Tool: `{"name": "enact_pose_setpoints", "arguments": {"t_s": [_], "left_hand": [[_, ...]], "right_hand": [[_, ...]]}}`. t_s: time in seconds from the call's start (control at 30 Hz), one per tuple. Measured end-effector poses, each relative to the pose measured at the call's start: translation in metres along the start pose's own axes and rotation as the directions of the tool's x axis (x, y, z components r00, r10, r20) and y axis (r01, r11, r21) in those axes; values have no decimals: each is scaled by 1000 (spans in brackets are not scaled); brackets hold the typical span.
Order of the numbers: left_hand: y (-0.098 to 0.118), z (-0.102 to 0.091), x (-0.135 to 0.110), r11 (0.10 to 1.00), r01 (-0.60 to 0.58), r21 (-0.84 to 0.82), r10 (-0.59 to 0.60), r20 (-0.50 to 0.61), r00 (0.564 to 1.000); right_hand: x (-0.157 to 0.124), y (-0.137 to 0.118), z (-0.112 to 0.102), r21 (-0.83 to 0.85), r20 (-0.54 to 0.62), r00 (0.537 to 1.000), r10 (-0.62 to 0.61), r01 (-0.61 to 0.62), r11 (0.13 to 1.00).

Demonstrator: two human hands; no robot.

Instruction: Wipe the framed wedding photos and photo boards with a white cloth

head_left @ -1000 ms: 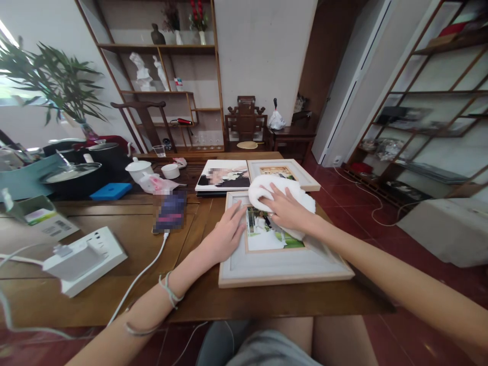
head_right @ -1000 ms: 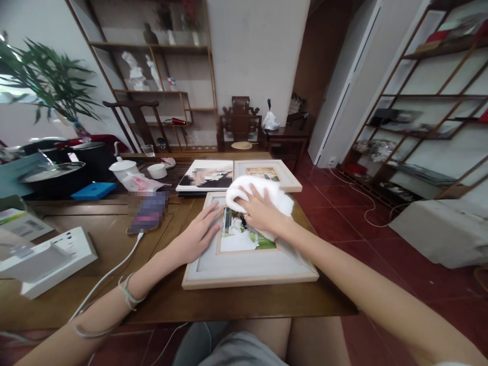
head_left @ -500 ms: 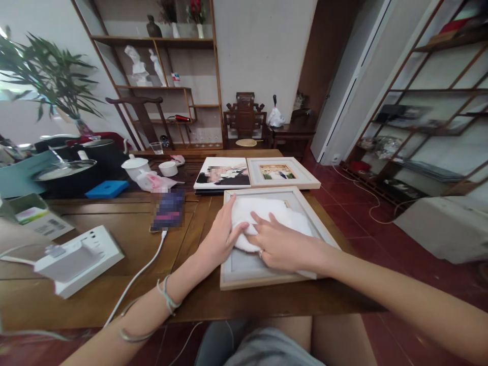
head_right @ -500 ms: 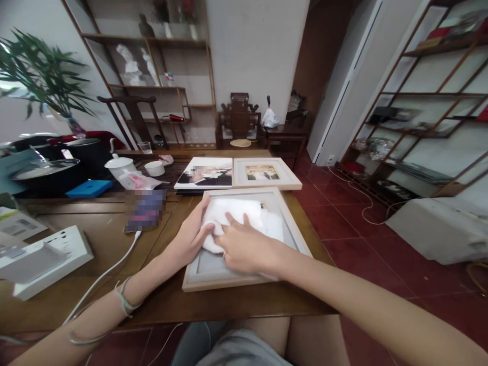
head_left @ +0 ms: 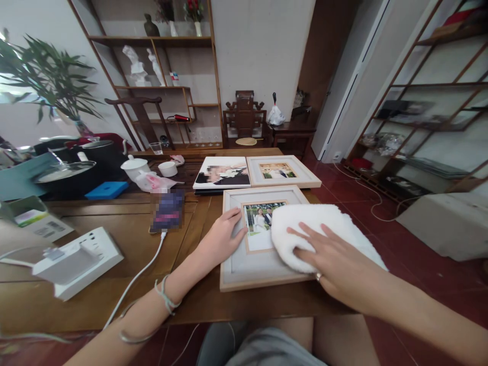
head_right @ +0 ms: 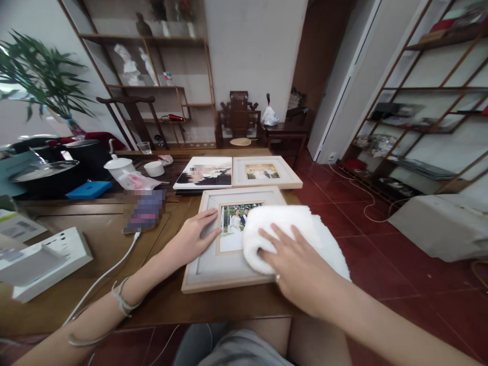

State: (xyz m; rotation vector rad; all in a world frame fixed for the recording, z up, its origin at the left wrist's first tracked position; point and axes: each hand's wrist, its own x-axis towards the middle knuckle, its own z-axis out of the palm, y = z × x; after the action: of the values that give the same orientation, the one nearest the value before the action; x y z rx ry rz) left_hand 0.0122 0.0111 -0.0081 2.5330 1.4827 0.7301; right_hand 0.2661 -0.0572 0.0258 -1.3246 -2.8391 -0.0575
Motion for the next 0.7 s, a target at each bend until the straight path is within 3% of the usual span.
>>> {"name": "enact_pose_setpoints", "arguments": {"t_s": [0.13, 0.23, 0.33, 0.5, 0.6, 0.7], "left_hand": [[5, -1, -1, 999, 36, -9, -36, 10, 999], [9, -1, -1, 997, 67, -47, -67, 17, 998], [8, -1, -1, 993, 81, -83, -79, 23, 997], [4, -3, 0, 989, 6, -151, -5, 7, 1000], [4, -4, 0, 986, -7, -167, 8, 9, 1000], [3, -4, 0, 989, 31, -143, -27, 31, 999]], "right_hand": [[17, 33, 7, -73, -140, 989, 41, -52, 996], [46, 49, 2, -54, -230, 970, 72, -87, 995], [87, 49, -5, -72, -278, 960, -14, -6, 997], [144, 25, 1, -100, -200, 925, -324, 310, 945], [150, 24, 6, -72, -112, 929, -352, 346, 936], [134, 41, 3, -80, -46, 950, -310, 306, 949]]}}
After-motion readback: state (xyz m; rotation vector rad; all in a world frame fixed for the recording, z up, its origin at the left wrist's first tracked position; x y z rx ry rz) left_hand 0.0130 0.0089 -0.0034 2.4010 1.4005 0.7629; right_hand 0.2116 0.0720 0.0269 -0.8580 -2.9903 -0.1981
